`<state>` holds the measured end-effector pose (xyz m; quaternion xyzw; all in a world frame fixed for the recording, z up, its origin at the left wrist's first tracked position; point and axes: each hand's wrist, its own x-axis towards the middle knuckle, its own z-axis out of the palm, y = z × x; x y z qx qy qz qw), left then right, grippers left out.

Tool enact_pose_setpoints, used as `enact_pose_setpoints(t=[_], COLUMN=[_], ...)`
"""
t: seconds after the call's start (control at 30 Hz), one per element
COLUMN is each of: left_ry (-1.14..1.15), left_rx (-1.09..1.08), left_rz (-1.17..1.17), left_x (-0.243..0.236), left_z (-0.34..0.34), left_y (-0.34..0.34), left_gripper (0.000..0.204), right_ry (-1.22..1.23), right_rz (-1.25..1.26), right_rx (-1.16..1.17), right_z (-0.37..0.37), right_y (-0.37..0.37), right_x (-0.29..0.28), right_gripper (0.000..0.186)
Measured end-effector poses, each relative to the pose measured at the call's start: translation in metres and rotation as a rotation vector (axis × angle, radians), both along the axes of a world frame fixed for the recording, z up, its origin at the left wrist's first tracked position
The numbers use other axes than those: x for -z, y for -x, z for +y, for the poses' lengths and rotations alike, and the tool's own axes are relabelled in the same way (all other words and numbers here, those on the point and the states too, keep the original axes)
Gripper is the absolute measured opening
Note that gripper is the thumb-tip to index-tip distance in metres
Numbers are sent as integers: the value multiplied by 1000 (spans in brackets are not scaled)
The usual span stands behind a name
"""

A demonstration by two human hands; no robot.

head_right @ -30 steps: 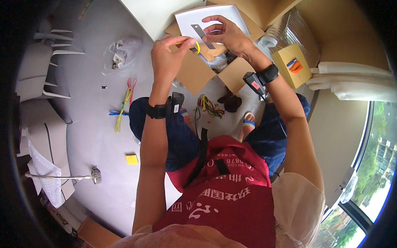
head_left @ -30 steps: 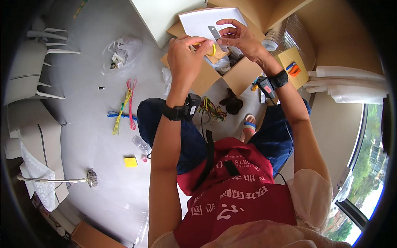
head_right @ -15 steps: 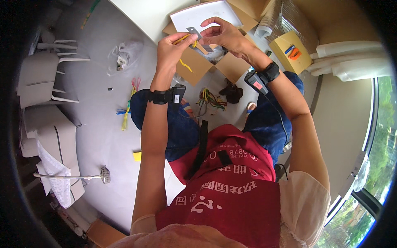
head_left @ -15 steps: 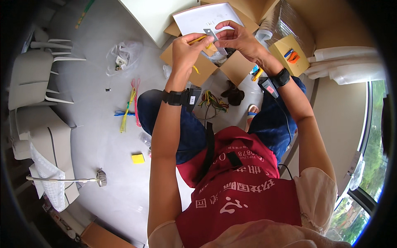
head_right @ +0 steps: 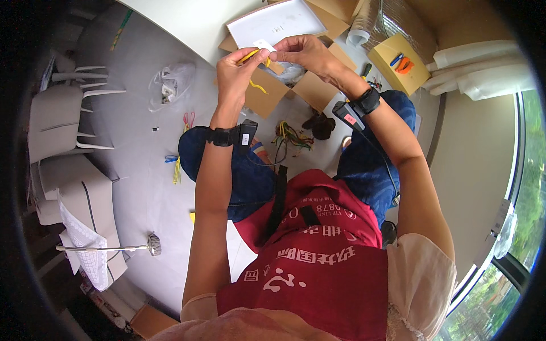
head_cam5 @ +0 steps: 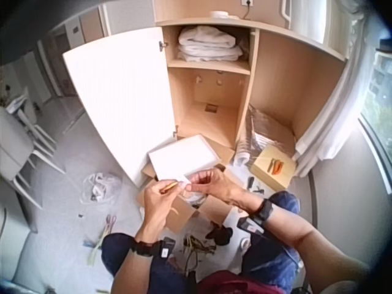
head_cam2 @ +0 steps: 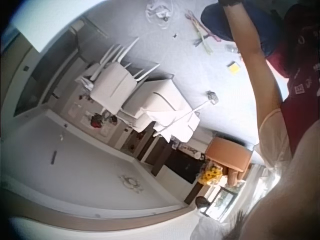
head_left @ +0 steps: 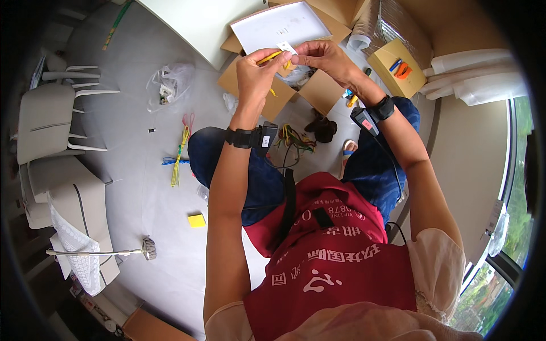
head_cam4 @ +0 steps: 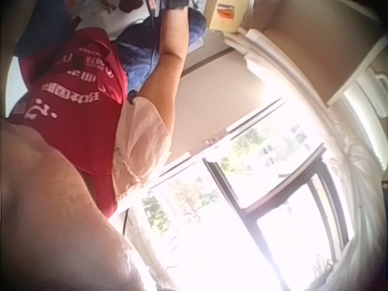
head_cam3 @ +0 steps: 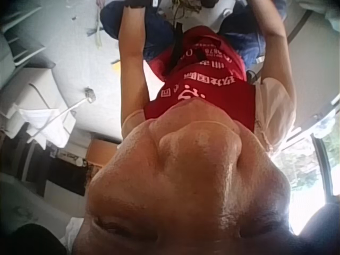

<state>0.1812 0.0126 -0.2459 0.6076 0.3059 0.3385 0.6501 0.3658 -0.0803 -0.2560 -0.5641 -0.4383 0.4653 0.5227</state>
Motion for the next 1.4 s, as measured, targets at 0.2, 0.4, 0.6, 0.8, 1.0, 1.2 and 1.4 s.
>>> enact_pose_setpoints(t=[0.2, 0.4, 0.6, 0.8, 1.0, 1.2, 1.4], left_ry=[-112, -26, -133, -262, -788, -902, -672], left_rx=[-56, 120, 209, 162, 132, 154, -1], left_rz=[1, -2, 14, 133, 356, 197, 303], left_x=[-2, -2, -2, -2, -20, -17, 1], left_z=[13, 8, 6, 9, 10, 3, 21], left_y=[6, 4, 1, 8, 19, 7, 11], left_gripper=[24, 22, 20, 21, 16, 10, 17], right_ry=[-2, -40, -133, -34, 117, 20, -201], right_rz=[65, 110, 2, -29, -547, -830, -748], right_rx=[47, -107, -141, -104, 68, -12, -56], right_z=[-6, -11, -11, -14, -19, -18, -19], right_y=[-19, -20, -16, -23, -31, -13, -10], right_x=[3, 2, 4, 2, -8, 10, 3], right_gripper=[18, 14, 14, 14, 18, 12, 18])
